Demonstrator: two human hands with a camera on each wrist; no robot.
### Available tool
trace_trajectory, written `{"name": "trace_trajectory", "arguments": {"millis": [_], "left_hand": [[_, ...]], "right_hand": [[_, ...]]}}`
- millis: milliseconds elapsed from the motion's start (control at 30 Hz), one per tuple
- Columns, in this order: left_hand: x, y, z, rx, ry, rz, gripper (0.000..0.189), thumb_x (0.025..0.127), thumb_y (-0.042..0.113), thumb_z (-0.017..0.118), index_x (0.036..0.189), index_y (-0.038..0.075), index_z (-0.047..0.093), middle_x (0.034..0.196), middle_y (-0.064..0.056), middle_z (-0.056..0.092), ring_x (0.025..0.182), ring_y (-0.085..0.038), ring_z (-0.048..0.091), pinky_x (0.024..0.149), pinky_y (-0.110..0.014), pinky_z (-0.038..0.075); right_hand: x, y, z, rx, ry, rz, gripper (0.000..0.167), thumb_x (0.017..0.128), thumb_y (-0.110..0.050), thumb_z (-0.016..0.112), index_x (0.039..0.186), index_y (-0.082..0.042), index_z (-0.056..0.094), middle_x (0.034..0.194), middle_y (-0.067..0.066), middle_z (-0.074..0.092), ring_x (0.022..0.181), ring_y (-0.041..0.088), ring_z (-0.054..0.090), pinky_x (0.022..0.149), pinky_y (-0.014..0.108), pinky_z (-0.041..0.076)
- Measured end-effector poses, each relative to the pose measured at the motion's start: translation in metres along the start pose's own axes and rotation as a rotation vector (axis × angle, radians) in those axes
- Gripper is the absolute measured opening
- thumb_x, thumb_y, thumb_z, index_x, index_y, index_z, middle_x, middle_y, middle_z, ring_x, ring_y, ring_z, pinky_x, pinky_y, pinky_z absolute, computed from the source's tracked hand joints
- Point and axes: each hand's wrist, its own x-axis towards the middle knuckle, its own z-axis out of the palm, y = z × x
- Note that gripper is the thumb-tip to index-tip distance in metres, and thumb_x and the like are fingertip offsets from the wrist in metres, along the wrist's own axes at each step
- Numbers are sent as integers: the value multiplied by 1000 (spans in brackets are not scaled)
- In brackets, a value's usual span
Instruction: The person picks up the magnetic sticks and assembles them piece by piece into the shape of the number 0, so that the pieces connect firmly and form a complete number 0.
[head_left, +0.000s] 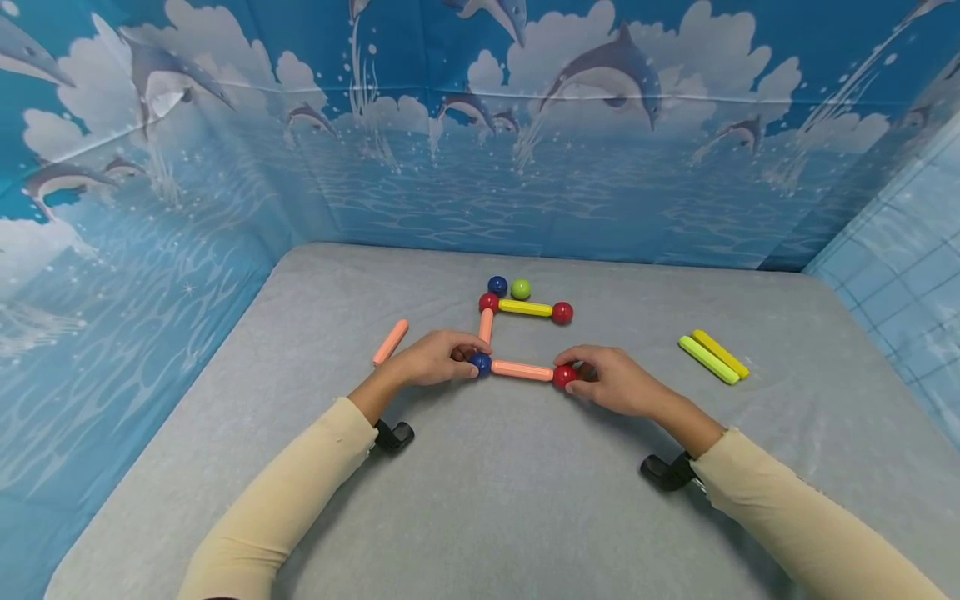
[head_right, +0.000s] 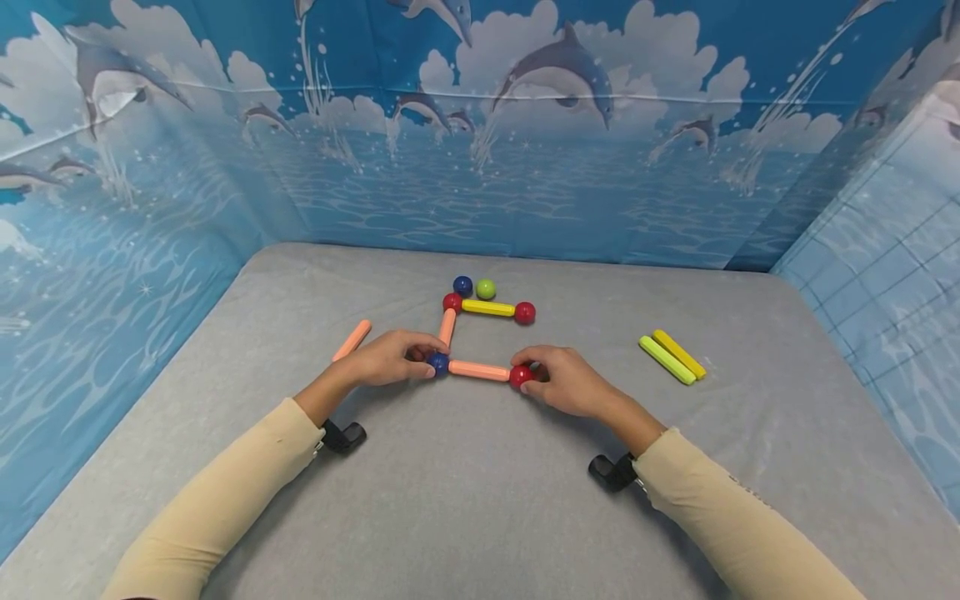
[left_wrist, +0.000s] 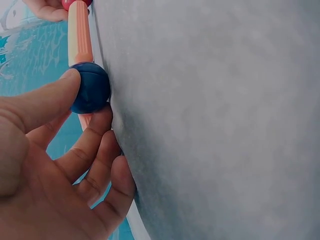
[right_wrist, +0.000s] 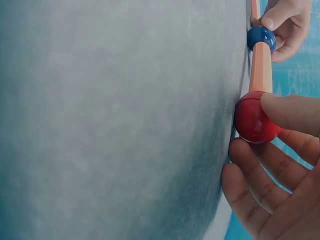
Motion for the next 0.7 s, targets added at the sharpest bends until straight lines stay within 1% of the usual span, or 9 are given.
{"name": "trace_trajectory", "arguments": {"millis": [233,433,700], "left_hand": [[0,0,0,-8,2,-4,38,97,20,64,135,21,61,122,-4,65,105,-17,58,94,-34,50],[1,0,1,-17,4,-2,38,97,19,65,134,21,62,119,-4,65,103,-17,57,93,-34,50],[0,-1,0,-10,1,0,39,97,20,64,136,21,61,125,-6,65,111,-19,59,98,-37,51]], "right_hand": [[0,2,0,6,5,-23,36,90,-9,69,126,-7,64,121,13,68,96,19,66,84,41,56],[0,3,0,9,-1,-18,36,91,-9,69,127,-7,64,122,13,68,97,20,66,85,42,56],[-3,4,-5,31,-9,3,41,90,-9,69,131,-6,61,127,14,65,101,22,66,84,40,57]]}}
